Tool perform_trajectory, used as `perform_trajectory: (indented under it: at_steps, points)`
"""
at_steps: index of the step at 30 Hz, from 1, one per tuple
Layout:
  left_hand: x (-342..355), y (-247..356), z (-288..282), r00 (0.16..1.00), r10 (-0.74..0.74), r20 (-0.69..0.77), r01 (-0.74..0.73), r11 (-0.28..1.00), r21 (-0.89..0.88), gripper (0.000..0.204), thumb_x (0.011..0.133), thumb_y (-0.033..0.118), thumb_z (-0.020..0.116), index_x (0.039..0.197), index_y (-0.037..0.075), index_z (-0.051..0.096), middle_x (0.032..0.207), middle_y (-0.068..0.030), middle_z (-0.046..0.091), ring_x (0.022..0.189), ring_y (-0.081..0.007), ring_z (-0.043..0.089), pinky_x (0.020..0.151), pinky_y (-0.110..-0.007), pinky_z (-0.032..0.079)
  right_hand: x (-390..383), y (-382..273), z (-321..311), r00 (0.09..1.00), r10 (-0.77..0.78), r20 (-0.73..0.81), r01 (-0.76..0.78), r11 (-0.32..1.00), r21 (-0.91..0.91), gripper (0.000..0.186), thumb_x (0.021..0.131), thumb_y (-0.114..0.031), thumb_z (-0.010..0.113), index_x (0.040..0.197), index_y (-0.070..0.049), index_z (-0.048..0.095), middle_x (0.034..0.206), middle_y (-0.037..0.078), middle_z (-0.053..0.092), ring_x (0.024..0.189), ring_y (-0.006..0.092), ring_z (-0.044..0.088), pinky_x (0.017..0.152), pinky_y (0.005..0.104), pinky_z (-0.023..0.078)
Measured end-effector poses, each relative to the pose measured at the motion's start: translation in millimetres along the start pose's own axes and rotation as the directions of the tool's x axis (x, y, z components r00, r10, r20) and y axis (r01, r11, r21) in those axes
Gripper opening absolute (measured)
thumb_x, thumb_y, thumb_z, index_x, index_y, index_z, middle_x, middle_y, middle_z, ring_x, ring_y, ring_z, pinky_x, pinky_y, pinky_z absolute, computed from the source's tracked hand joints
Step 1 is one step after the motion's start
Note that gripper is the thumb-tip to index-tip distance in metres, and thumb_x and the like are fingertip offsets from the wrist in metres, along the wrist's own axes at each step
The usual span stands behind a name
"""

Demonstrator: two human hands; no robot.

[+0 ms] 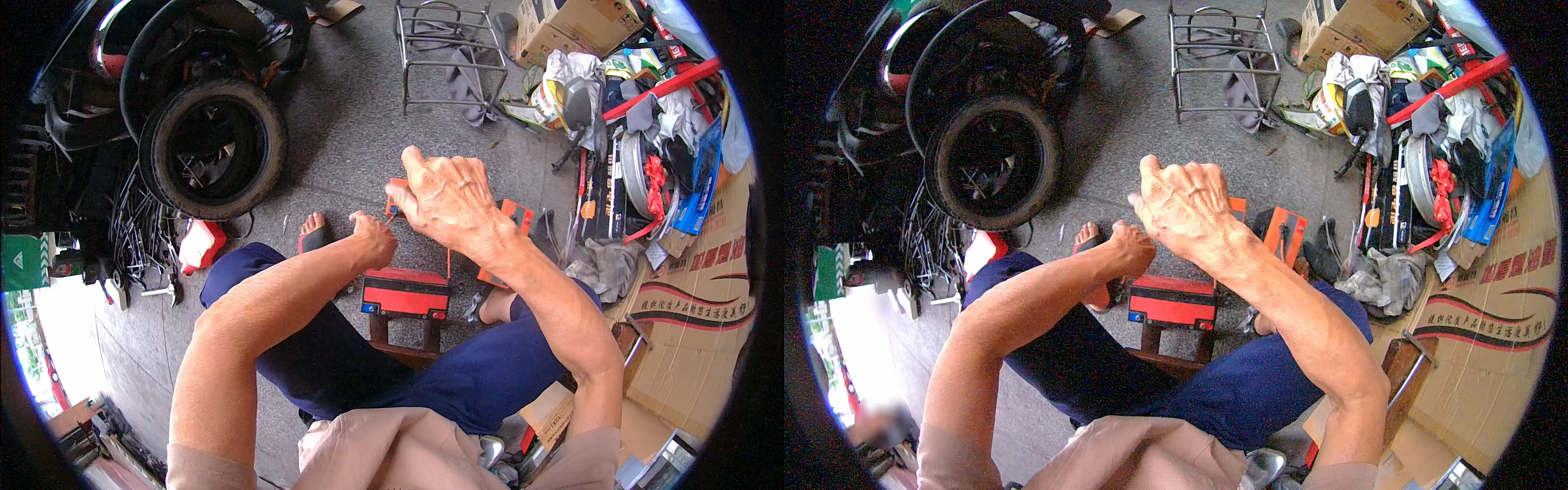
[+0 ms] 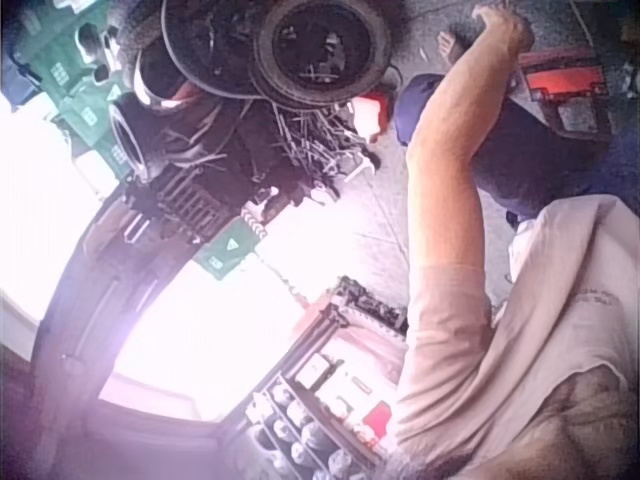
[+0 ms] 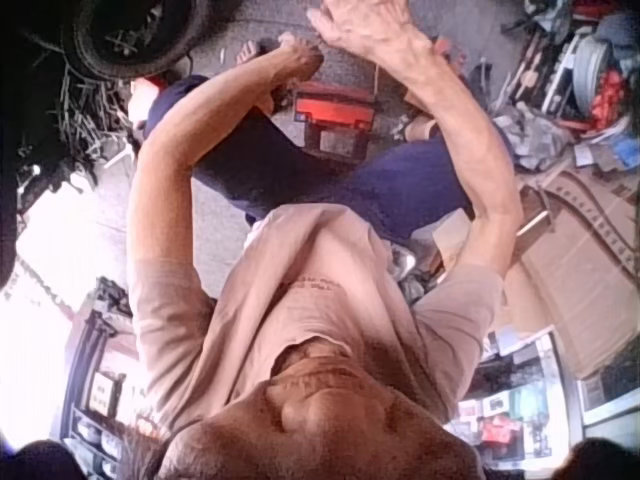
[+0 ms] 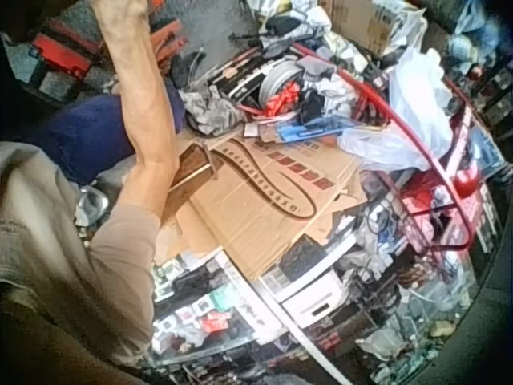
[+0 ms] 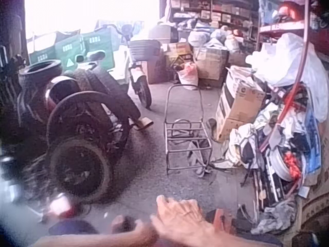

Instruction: The person sits on a low stool in a cluttered workshop and uses a screwdriver to manipulate screws on several orange and red rectangular electronic devices. They connect wires between the devices and repeatedly tighten or loosen screws on the casing.

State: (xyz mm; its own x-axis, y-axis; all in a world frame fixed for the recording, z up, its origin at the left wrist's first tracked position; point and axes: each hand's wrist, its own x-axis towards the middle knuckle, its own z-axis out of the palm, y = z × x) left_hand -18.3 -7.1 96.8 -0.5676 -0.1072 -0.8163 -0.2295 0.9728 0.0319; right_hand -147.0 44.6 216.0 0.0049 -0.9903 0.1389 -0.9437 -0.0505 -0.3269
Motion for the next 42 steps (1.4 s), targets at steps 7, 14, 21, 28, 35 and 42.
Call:
perform_trajectory:
  at_steps: [7,14,21,28,35,42]
  points:
    - [-3.0,1.1,-6.3,1.0,-0.012,0.004,0.012,1.0,-0.011,0.022,0.075,0.02,0.071,0.096,0.016,0.074,0.103,-0.005,0.071,0.099,-0.0244,0.067,0.075,-0.047,0.048,0.0,0.3,5.3,0.999,-0.001,-0.052,0.002,1.0,0.021,0.029,0.082,-0.025,0.065,0.093,-0.003,0.049,0.067,0.014,0.063,0.062,0.0365,0.065,0.056,0.0465,0.051]
    - [-0.1,-2.3,7.5,0.995,-0.007,-0.096,0.004,1.0,-0.031,0.023,0.075,0.02,0.07,0.097,0.015,0.074,0.101,-0.0061,0.071,0.098,-0.0247,0.068,0.072,-0.045,0.049,0.3,0.1,5.0,0.999,-0.012,-0.053,0.012,1.0,0.002,0.03,0.085,-0.027,0.064,0.095,-0.003,0.048,0.068,0.015,0.064,0.063,0.0351,0.065,0.055,0.0452,0.051]
    - [-4.0,0.7,-5.1,0.999,-0.009,-0.032,0.008,1.0,-0.028,0.021,0.075,0.02,0.069,0.094,0.012,0.074,0.103,-0.0068,0.07,0.099,-0.0247,0.067,0.075,-0.047,0.049,3.2,-3.1,8.4,0.999,0.029,0.016,-0.03,0.999,0.033,0.027,0.085,-0.022,0.064,0.095,-0.003,0.048,0.074,0.015,0.065,0.064,0.0355,0.065,0.056,0.0454,0.051]
    - [3.9,-1.3,8.6,0.997,-0.015,-0.081,0.01,0.998,-0.063,0.038,0.075,0.021,0.071,0.111,0.013,0.068,0.118,-0.0064,0.066,0.11,-0.0247,0.062,0.079,-0.047,0.049,0.1,-4.6,4.9,0.993,-0.082,-0.084,0.079,0.996,-0.036,0.029,0.086,-0.026,0.065,0.095,-0.004,0.049,0.068,0.014,0.065,0.061,0.0346,0.066,0.053,0.0437,0.051]
    - [9.5,0.3,4.7,0.999,-0.045,-0.015,0.043,0.996,-0.074,0.041,0.078,0.023,0.069,0.119,0.018,0.065,0.126,-0.007,0.062,0.115,-0.0263,0.059,0.085,-0.051,0.047,3.4,-9.1,4.7,0.995,0.031,0.099,-0.031,0.999,0.006,0.025,0.082,-0.019,0.063,0.096,-0.003,0.05,0.078,0.015,0.063,0.065,0.0344,0.065,0.057,0.044,0.052]
    - [11.1,-1.4,12.2,0.998,0.007,-0.062,-0.012,0.997,-0.074,0.039,0.085,0.03,0.065,0.121,0.015,0.066,0.126,-0.0093,0.063,0.116,-0.029,0.06,0.091,-0.061,0.042,-2.2,-7.7,3.8,0.997,-0.075,-0.036,0.075,0.997,-0.008,0.025,0.084,-0.021,0.064,0.096,-0.003,0.05,0.079,0.015,0.062,0.064,0.0343,0.065,0.057,0.0439,0.052]
